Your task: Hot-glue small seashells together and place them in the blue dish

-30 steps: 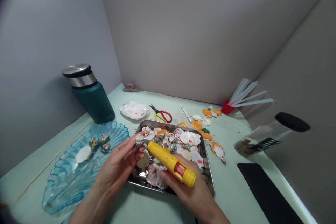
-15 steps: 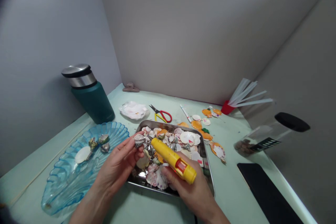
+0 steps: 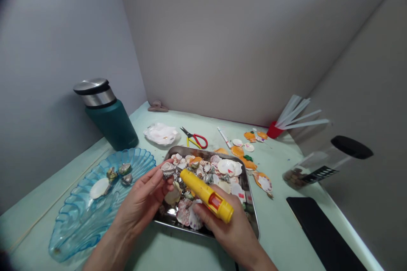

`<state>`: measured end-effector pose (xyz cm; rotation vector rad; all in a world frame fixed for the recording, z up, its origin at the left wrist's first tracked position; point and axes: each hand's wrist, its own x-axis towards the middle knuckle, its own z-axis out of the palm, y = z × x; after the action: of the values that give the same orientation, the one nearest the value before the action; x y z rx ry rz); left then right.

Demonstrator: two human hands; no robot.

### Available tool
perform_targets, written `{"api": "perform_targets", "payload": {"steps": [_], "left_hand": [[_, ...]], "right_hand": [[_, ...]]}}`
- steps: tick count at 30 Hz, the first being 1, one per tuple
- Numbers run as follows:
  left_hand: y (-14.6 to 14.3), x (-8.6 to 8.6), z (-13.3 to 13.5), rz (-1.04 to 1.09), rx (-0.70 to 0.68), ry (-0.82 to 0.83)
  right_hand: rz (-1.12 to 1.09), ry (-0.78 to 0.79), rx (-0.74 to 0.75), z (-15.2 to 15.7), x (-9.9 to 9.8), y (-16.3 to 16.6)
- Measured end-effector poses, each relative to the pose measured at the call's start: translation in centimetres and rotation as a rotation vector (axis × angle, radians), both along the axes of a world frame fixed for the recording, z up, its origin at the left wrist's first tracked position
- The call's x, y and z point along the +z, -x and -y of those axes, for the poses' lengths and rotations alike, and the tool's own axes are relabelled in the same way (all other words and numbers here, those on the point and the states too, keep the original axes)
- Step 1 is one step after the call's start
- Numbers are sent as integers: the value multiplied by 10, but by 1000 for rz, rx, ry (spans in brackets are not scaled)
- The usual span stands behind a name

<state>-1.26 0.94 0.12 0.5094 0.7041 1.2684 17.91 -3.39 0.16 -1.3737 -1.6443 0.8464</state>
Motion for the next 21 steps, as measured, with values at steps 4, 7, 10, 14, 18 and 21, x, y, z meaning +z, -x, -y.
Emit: {"api": "perform_targets", "payload": {"steps": [4,7,10,14,18,21], "left_hand": [[0,2,1,17,-7,-9],[1,4,1,31,8,-4],[1,4,0,30,3,-2],[2,3,0,23,5,1],[1,3,1,14,12,11],[0,4,1,12,15,15]], "right_hand": [[6,2,-5,0,0,0],[-4,3,12,0,0,-1],[-17,1,1,0,0,0],[-11,-16,-25,0,0,0],[8,-29,-10,0,0,0],[30,-32,1,0,-1,-2]]}}
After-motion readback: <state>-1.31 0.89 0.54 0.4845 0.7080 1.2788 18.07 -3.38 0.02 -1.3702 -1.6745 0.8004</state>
